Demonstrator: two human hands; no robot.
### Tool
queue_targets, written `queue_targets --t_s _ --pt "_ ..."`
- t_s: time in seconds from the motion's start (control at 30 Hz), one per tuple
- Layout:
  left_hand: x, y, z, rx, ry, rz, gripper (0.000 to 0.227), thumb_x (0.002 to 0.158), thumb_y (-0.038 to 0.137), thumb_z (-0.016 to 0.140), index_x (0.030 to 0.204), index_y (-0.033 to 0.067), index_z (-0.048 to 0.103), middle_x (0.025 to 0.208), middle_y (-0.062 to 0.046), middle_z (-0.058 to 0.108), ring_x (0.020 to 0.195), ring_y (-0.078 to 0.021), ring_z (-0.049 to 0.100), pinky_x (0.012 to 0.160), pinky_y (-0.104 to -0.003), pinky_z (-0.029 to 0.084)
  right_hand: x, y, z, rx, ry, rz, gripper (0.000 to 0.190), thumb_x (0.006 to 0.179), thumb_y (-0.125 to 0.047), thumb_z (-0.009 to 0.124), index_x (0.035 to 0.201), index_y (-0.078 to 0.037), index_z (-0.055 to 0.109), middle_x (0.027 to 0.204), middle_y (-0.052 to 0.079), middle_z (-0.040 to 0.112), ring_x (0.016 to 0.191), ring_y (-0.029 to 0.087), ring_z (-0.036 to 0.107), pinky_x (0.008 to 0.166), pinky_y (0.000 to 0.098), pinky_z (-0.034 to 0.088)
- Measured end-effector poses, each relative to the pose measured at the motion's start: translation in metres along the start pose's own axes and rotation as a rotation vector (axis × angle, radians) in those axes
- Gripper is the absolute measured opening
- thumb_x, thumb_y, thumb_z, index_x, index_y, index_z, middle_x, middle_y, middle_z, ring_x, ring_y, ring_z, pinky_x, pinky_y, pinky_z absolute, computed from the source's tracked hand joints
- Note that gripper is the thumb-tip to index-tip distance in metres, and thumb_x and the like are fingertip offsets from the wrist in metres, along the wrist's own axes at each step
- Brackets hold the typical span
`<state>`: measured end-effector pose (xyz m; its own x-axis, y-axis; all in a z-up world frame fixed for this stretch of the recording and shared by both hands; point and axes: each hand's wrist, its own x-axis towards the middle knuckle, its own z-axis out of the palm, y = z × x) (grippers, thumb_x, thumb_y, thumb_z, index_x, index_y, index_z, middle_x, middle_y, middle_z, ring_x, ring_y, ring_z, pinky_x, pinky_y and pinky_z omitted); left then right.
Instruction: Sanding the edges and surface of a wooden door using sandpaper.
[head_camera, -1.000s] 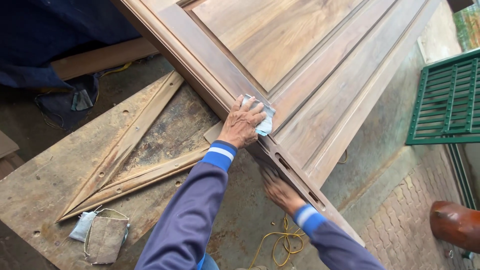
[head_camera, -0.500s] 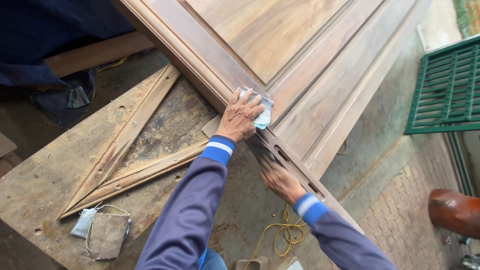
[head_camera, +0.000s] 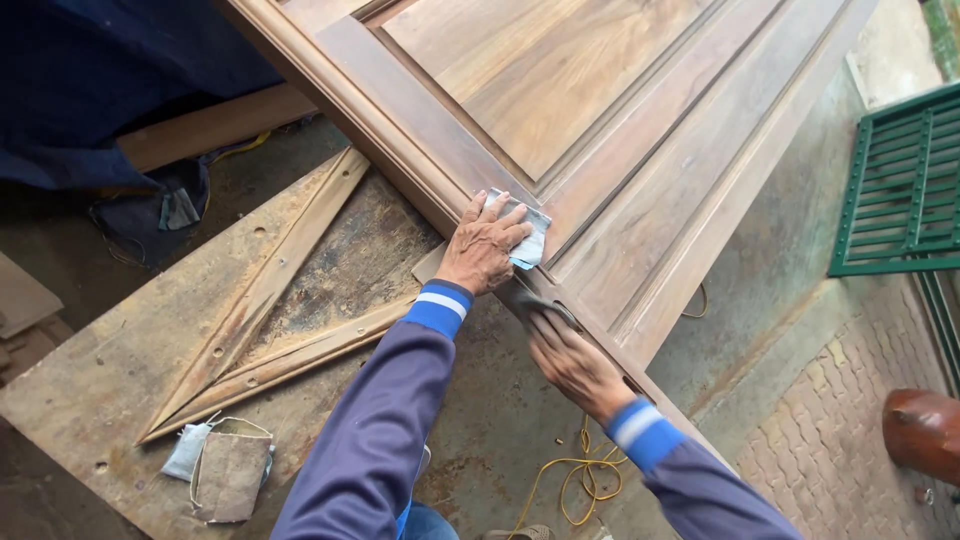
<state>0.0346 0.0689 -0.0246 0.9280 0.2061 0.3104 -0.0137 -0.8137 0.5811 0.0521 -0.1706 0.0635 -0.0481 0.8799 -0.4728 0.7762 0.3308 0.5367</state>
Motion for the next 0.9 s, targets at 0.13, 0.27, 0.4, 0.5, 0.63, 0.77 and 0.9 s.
queue_targets --t_s 0.13,0.27,0.4,0.5,0.63,0.77,0.9 --pt "0.001 0.003 0.001 -0.015 -0.039 -0.059 0.043 0.080 0.016 0.061 0.122 0.0193 0.071 0.145 -0.005 0.059 0.145 -0.0287 0.042 0.125 -0.049 0.018 -0.114 -0.042 0.032 0.001 -0.114 -0.046 0.047 0.092 -0.023 0.049 0.131 0.000 0.059 0.148 0.022 0.052 0.141 0.034 0.043 0.117 0.0437 0.030" --pt "0.007 0.003 -0.004 0.004 -0.053 -0.065 0.043 0.082 0.016 0.060 0.124 0.0193 0.070 0.147 -0.005 0.058 0.146 -0.0290 0.041 0.127 -0.049 0.017 -0.082 -0.036 0.044 0.014 -0.125 -0.077 0.049 0.093 -0.024 0.048 0.135 -0.001 0.057 0.148 0.022 0.052 0.140 0.034 0.044 0.117 0.0440 0.029" --pt "0.004 -0.001 0.000 0.040 -0.059 -0.034 0.047 0.082 0.015 0.059 0.128 0.0176 0.067 0.149 -0.007 0.056 0.145 -0.0305 0.042 0.125 -0.049 0.018 0.035 -0.023 0.033 -0.119 0.055 0.024 0.049 0.098 -0.029 0.045 0.136 -0.003 0.061 0.149 0.019 0.054 0.141 0.031 0.047 0.122 0.0415 0.027" --pt "0.002 -0.003 -0.003 0.016 -0.087 -0.028 0.048 0.082 0.013 0.058 0.130 0.0189 0.066 0.151 -0.006 0.055 0.146 -0.0286 0.043 0.125 -0.049 0.019 0.050 -0.028 0.029 -0.087 0.104 0.166 0.053 0.095 -0.027 0.048 0.139 -0.001 0.063 0.149 0.019 0.055 0.141 0.030 0.046 0.121 0.0404 0.027" --pt "0.003 -0.003 -0.006 0.017 -0.107 -0.009 0.049 0.086 0.012 0.057 0.133 0.0200 0.065 0.152 -0.007 0.055 0.146 -0.0295 0.042 0.126 -0.049 0.018 -0.085 -0.057 0.056 -0.067 0.012 0.057 0.047 0.094 -0.025 0.049 0.134 -0.006 0.062 0.150 0.016 0.053 0.141 0.028 0.045 0.120 0.0409 0.027" --pt "0.003 -0.001 -0.007 0.045 -0.104 -0.018 0.053 0.082 0.012 0.058 0.134 0.0188 0.064 0.151 -0.008 0.055 0.147 -0.0311 0.040 0.124 -0.051 0.018 -0.158 -0.082 0.077 0.157 0.017 0.122 0.043 0.093 -0.025 0.050 0.127 -0.003 0.065 0.150 0.017 0.054 0.141 0.026 0.046 0.119 0.0425 0.029" --pt "0.004 0.003 -0.017 0.077 -0.108 0.013 0.059 0.079 0.009 0.059 0.138 0.0163 0.063 0.152 -0.007 0.055 0.149 -0.0321 0.039 0.126 -0.051 0.018 -0.053 -0.068 0.076 -0.026 0.124 0.135 0.041 0.095 -0.026 0.050 0.128 -0.005 0.065 0.144 0.015 0.060 0.137 0.028 0.052 0.117 0.0368 0.034"
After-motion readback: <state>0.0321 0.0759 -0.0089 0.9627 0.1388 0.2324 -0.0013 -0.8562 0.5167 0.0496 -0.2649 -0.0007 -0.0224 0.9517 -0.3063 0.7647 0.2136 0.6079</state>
